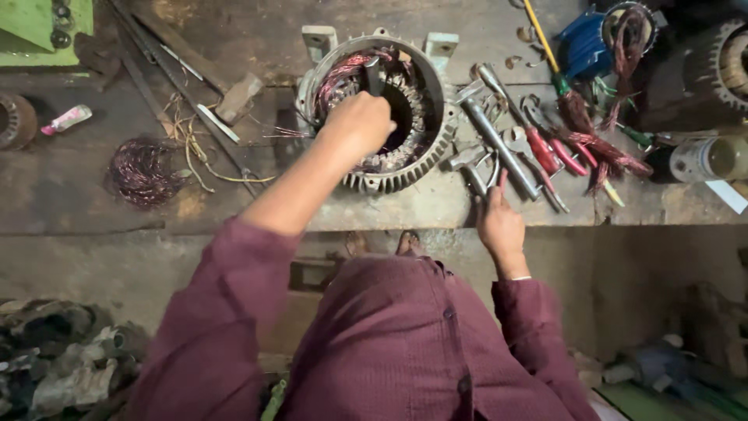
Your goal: The person uses a hammer and metal bar to break and remove copper windings from a motor stator. They repeatedly strike the windings, pull out loosened copper, and clear debris from the stator slots.
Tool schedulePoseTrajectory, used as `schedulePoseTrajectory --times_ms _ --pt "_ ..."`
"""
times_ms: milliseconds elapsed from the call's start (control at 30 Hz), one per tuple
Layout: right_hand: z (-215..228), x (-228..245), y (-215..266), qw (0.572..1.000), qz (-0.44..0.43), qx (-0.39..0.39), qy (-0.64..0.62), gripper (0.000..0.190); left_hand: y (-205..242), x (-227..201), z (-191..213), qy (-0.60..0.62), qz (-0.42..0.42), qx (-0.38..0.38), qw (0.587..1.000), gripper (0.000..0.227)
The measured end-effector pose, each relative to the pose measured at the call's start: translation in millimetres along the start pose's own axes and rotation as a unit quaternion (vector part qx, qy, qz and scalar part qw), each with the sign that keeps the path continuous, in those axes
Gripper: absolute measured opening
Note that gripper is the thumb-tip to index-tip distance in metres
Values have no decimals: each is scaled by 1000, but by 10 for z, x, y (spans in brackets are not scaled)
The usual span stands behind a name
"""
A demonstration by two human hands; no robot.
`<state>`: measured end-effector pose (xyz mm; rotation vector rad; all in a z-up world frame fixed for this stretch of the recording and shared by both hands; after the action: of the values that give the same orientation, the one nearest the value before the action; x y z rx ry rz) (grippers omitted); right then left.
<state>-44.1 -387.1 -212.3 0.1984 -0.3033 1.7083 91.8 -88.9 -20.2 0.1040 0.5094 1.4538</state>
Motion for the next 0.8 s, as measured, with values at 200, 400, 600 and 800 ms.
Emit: schedulePoseTrajectory --times_ms 200,400,600,800 --pt "67 -37 -24 999 -10 26 -25 30 -735 302 -603 160 18 -103 982 25" --pt "88 -64 -13 999 -3 16 -51 28 -153 174 45 238 31 -248 938 19" --pt "111 -107 -46 996 -5 44 -78 32 1114 182 1080 494 -296 -377 726 16" --pt "203 -205 -78 990 45 16 -131 56 1746 248 958 241 -126 -510 816 12"
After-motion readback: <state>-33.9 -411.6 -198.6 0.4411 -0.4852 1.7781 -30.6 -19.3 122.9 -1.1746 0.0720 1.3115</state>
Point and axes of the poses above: each hand's wrist, its own y-axis away from the middle knuckle, its own z-axis out of the back of the hand, x = y × z, the point moved 4 cm from there along -y, towards the middle knuckle, and after that the axes turned 9 degrees about z, right-handed, at the moved point
